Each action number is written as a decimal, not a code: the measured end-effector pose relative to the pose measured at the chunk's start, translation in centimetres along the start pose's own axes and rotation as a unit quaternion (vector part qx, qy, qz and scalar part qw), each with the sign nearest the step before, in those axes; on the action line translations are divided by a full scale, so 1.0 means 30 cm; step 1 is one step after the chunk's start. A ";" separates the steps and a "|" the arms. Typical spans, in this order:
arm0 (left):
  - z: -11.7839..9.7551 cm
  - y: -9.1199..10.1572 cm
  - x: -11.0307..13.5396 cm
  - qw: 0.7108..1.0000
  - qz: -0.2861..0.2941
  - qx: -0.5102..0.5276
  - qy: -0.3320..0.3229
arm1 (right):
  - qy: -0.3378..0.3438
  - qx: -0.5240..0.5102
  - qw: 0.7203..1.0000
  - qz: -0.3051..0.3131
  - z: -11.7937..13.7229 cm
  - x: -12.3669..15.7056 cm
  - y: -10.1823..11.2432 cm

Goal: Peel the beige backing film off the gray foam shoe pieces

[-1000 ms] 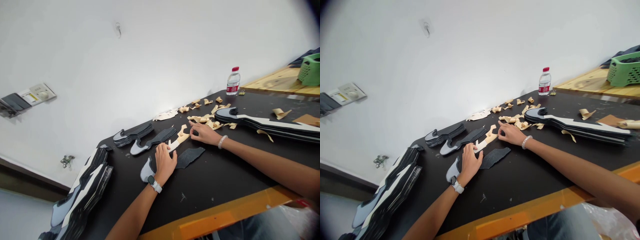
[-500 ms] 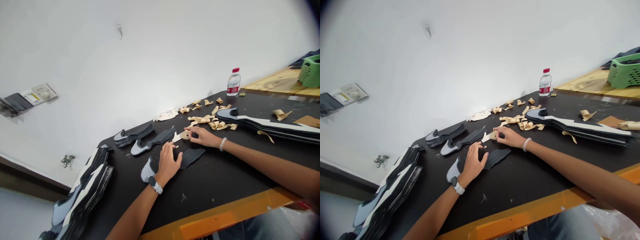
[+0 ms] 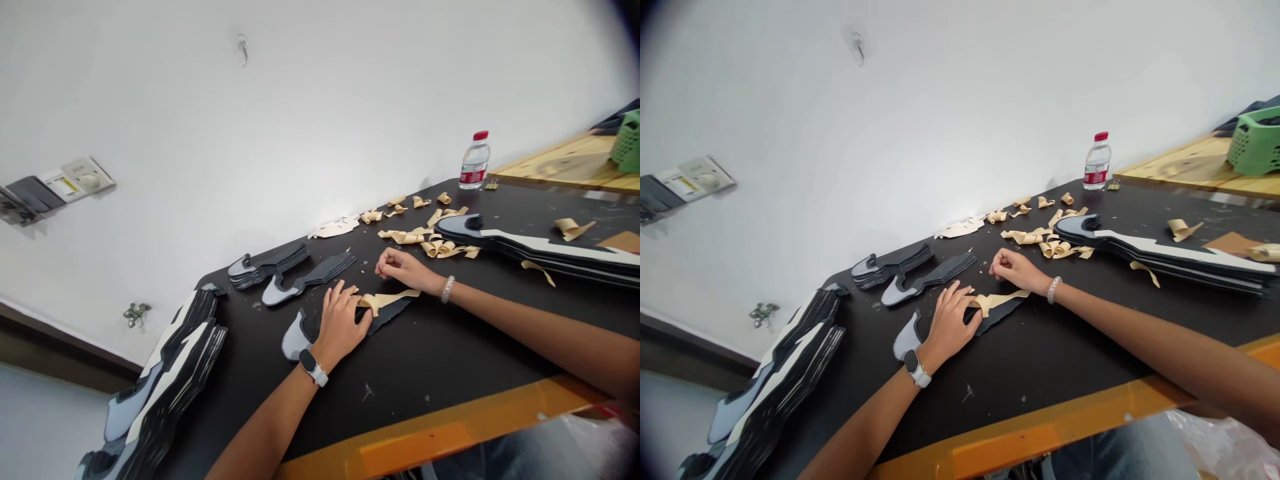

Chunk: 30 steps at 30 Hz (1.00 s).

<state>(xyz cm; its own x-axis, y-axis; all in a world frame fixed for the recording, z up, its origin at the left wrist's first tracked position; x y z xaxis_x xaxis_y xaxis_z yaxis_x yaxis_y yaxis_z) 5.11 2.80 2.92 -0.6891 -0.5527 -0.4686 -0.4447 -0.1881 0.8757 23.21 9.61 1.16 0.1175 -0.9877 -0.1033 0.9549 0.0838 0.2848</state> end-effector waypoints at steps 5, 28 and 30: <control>0.003 0.001 0.003 1.000 -0.010 -0.004 0.001 | 0.046 0.166 0.985 -0.017 0.053 0.030 0.001; 0.021 0.034 0.014 0.990 -0.069 -0.100 0.079 | 0.119 0.309 0.944 -0.002 0.092 0.052 -0.026; 0.031 0.026 0.017 0.989 -0.068 -0.102 0.086 | 0.103 0.316 0.943 -0.008 0.079 0.045 -0.013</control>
<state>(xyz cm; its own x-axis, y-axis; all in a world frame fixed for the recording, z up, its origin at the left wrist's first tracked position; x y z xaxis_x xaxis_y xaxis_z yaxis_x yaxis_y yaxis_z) 3.86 3.12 3.25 -0.5155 -0.6383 -0.5717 -0.3895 -0.4197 0.8198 22.36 7.94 3.16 0.2182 -0.9358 -0.2768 0.6108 -0.0902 0.7866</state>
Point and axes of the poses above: each hand's wrist, its own x-axis away from the middle knuckle, its own y-axis out of the back of the hand, z = x × y, the point moved 6 cm from there along -x, towards the middle knuckle, and after that the axes turned 11 degrees about -y, right-handed, at the moved point
